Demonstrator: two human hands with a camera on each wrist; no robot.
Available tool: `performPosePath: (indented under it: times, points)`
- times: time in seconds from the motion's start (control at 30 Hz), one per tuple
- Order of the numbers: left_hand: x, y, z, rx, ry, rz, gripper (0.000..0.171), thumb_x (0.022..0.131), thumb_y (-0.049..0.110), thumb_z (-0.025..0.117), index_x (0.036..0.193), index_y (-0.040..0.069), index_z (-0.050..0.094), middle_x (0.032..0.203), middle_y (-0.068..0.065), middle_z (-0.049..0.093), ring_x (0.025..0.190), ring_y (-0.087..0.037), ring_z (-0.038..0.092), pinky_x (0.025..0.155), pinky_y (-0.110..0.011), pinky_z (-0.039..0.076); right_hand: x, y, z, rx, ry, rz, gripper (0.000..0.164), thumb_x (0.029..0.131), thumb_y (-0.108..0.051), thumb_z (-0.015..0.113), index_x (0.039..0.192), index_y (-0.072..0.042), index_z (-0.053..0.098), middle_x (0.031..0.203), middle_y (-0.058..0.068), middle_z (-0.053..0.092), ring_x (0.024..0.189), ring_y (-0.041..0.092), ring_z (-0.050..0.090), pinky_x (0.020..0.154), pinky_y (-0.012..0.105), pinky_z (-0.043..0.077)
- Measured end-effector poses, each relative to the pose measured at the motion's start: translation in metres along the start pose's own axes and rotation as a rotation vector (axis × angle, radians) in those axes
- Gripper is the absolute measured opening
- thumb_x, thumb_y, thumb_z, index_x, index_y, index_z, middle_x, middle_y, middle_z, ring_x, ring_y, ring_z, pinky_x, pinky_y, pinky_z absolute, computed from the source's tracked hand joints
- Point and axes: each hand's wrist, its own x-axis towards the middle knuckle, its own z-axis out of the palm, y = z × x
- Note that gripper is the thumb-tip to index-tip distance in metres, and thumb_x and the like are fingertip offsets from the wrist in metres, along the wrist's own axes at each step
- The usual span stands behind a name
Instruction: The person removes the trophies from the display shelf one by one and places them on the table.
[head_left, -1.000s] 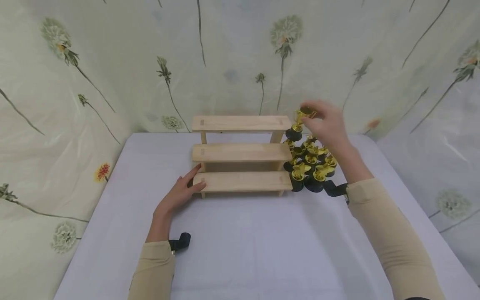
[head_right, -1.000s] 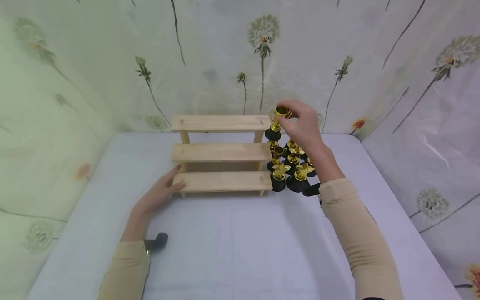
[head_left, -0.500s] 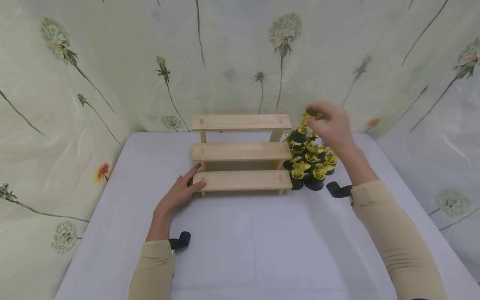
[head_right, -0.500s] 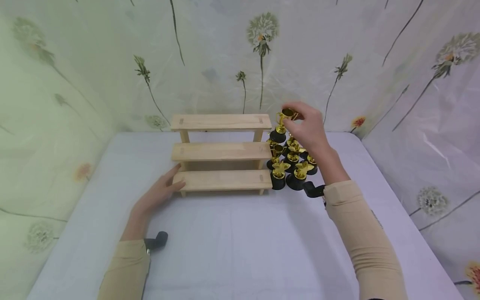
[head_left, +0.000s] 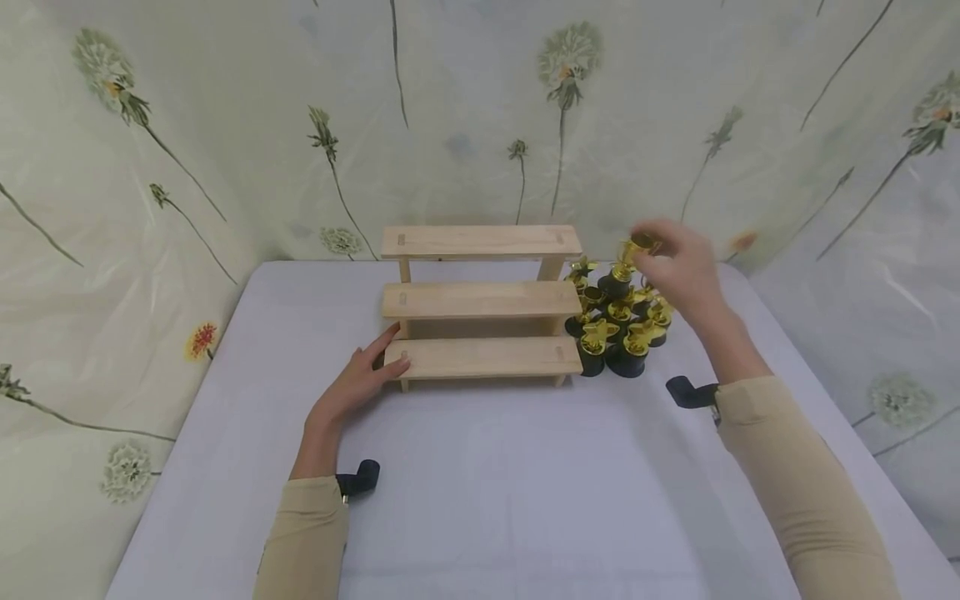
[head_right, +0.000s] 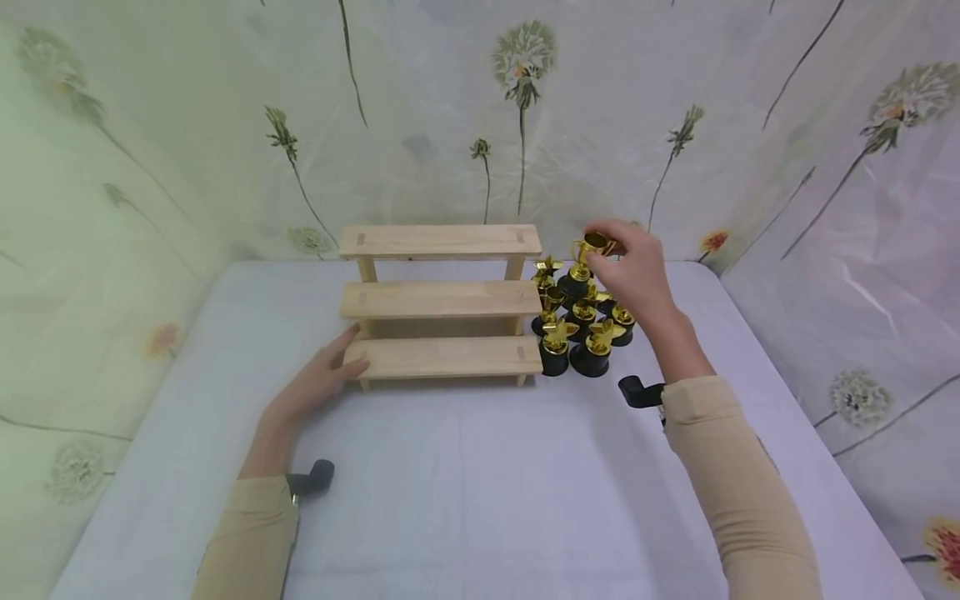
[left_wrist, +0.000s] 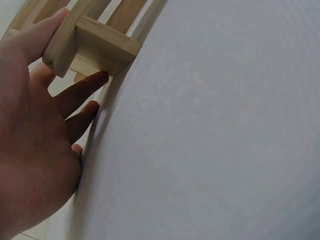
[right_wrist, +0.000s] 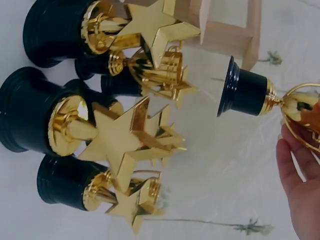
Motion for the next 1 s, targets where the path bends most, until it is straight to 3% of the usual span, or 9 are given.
performPosePath:
  times: [0.33,0.77,1.0]
  points:
    - [0.000,0.000,0.000,0.002,-0.005,0.015,0.067,0.081,0.066,0.052,0.137,0.057,0.017,0.155,0.009,0.018,0.143,-0.039,-0.009,0.112,-0.064,0.001,-0.014,0.021,-0.005,0.019,0.056,-0.014,0.035,0.082,-0.008,0.060,0.115,-0.020,0.065,0.114,0.003,0.065,0.089,-0.002,0.053,0.079,0.018,0.046]
    - [0.000,0.002,0.000,0.000,-0.006,-0.011,0.067,0.081,0.065,0.053,0.137,0.058,0.016,0.155,0.009,0.016,0.143,-0.039,-0.011,0.111,-0.066,0.001,-0.028,0.040,-0.016,-0.065,0.077,0.086,0.038,0.084,-0.013,0.056,0.121,-0.021,0.061,0.122,0.004,0.063,0.095,0.021,0.057,0.068,0.016,0.043]
    - [-0.001,0.001,0.001,-0.003,-0.012,-0.014,0.066,0.081,0.066,0.052,0.136,0.059,0.016,0.155,0.010,0.016,0.143,-0.039,-0.011,0.110,-0.066,0.002,-0.034,0.050,-0.020,-0.073,0.153,0.100,0.035,0.082,-0.009,0.055,0.115,-0.018,0.065,0.112,0.008,0.066,0.080,-0.004,0.050,0.066,0.012,0.041]
